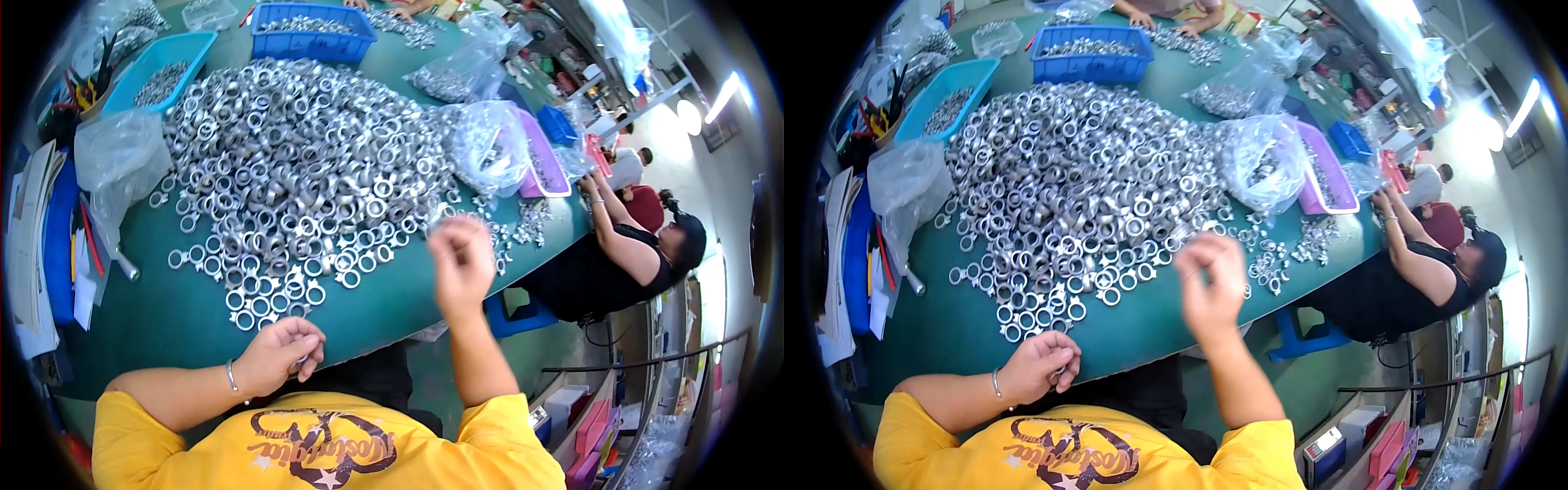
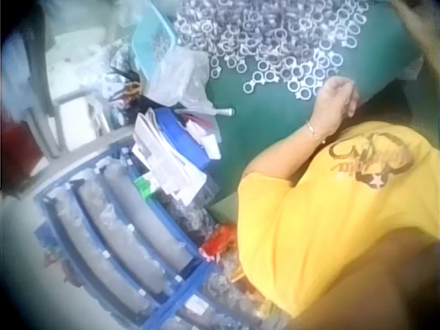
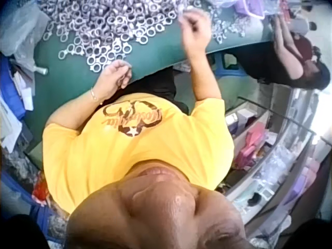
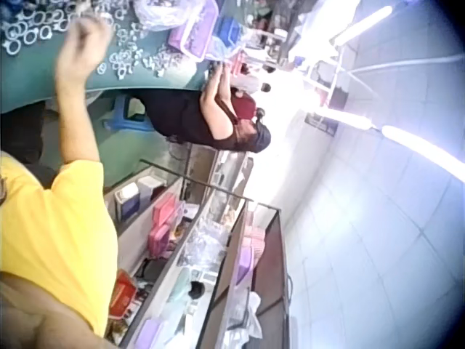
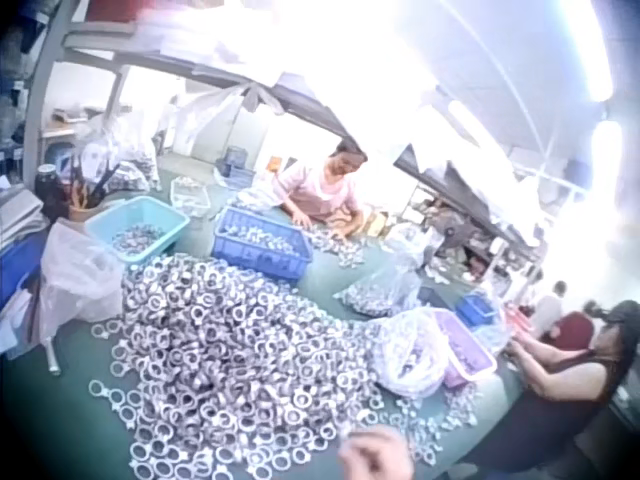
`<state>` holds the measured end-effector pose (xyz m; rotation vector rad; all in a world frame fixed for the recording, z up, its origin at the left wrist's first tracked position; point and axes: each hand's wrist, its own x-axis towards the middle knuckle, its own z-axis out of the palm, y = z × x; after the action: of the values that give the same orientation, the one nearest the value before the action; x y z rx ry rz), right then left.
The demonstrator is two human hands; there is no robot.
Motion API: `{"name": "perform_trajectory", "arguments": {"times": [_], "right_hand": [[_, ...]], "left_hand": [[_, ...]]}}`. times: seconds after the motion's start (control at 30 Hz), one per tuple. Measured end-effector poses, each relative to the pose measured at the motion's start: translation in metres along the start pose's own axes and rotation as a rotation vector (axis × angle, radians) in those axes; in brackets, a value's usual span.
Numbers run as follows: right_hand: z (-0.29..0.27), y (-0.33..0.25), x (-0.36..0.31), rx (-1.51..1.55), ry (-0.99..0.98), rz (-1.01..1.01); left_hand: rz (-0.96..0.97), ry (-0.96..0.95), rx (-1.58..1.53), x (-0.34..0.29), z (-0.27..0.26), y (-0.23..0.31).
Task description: The person picks up metal rings and attachment clips from a large pile on a table and fits the clips onto the rings using their hands, repeating this process for several items.
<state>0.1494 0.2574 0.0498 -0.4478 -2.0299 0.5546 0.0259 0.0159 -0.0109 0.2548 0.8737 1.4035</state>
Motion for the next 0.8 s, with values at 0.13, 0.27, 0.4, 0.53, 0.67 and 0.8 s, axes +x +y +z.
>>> {"name": "perform_trajectory", "arguments": {"times": [0.13, 0.27, 0.4, 0.53, 0.67, 0.8], "right_hand": [[-0.035, 0.065, 0.079, -0.213, 0.252, -0.025], [-0.044, 0.101, 0.097, -0.323, 0.204, 0.026], [0.004, 0.050, 0.053, -0.264, 0.024, -0.224], [0.051, 0.002, 0.012, 0.084, -0.071, -0.219], [0.099, -0.026, 0.015, 0.325, -0.022, -0.187], [0.129, -0.043, 0.029, 0.512, -0.013, -0.224]], "left_hand": [[0.013, 0.016, 0.003, 0.001, 0.004, -0.002], [0.025, -0.005, -0.088, 0.001, 0.005, -0.001], [0.015, -0.078, -0.147, 0.002, -0.006, -0.004], [-0.004, -0.078, -0.073, -0.001, 0.003, 0.001], [-0.062, -0.049, 0.001, -0.001, 0.008, 0.009], [0.037, -0.124, 0.148, -0.002, -0.008, -0.001]]}}
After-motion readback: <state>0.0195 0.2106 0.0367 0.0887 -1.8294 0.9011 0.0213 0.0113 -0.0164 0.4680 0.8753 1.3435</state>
